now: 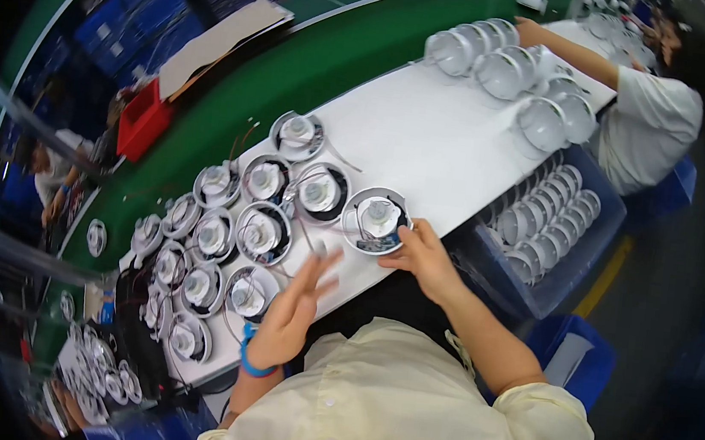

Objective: Assembling small circular light fixtures by inserting internal components and attaching white translucent covers.

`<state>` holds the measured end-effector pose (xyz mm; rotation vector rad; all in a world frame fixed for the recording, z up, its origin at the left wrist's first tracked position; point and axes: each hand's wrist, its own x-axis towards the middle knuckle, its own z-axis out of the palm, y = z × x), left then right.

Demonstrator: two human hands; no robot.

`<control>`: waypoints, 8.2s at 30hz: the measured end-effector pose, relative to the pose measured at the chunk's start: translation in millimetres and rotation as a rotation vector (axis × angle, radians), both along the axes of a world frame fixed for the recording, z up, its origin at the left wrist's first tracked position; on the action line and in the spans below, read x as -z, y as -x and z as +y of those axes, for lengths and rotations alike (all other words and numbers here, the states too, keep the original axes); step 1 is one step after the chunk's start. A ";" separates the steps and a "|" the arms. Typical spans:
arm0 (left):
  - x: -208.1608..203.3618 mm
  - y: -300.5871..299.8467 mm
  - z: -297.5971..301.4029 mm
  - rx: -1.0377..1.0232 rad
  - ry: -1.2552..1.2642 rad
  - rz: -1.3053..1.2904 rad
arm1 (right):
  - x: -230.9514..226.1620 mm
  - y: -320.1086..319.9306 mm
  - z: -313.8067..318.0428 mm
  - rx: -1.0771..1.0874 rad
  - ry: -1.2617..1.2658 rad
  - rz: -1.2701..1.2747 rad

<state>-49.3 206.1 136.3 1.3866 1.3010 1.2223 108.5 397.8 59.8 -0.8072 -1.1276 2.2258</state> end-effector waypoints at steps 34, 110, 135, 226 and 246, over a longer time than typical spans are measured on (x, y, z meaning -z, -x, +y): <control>12.8 -17.5 146.5 -0.689 -0.639 0.641 | -63.4 -86.2 109.9 0.089 -0.912 -0.487; 68.3 10.6 121.3 -0.295 0.525 -0.474 | -35.2 -52.2 52.3 0.006 -0.670 -0.252; 82.5 -22.7 159.2 -0.456 0.058 -0.643 | -8.4 -0.6 25.3 0.411 -1.240 -0.381; 57.0 -42.7 192.5 -0.517 -0.057 -0.491 | 13.2 -46.3 102.7 0.793 -1.387 -0.532; 17.0 -3.7 155.8 -0.134 -0.122 -0.265 | -114.9 1.4 105.7 -0.288 -1.309 -0.276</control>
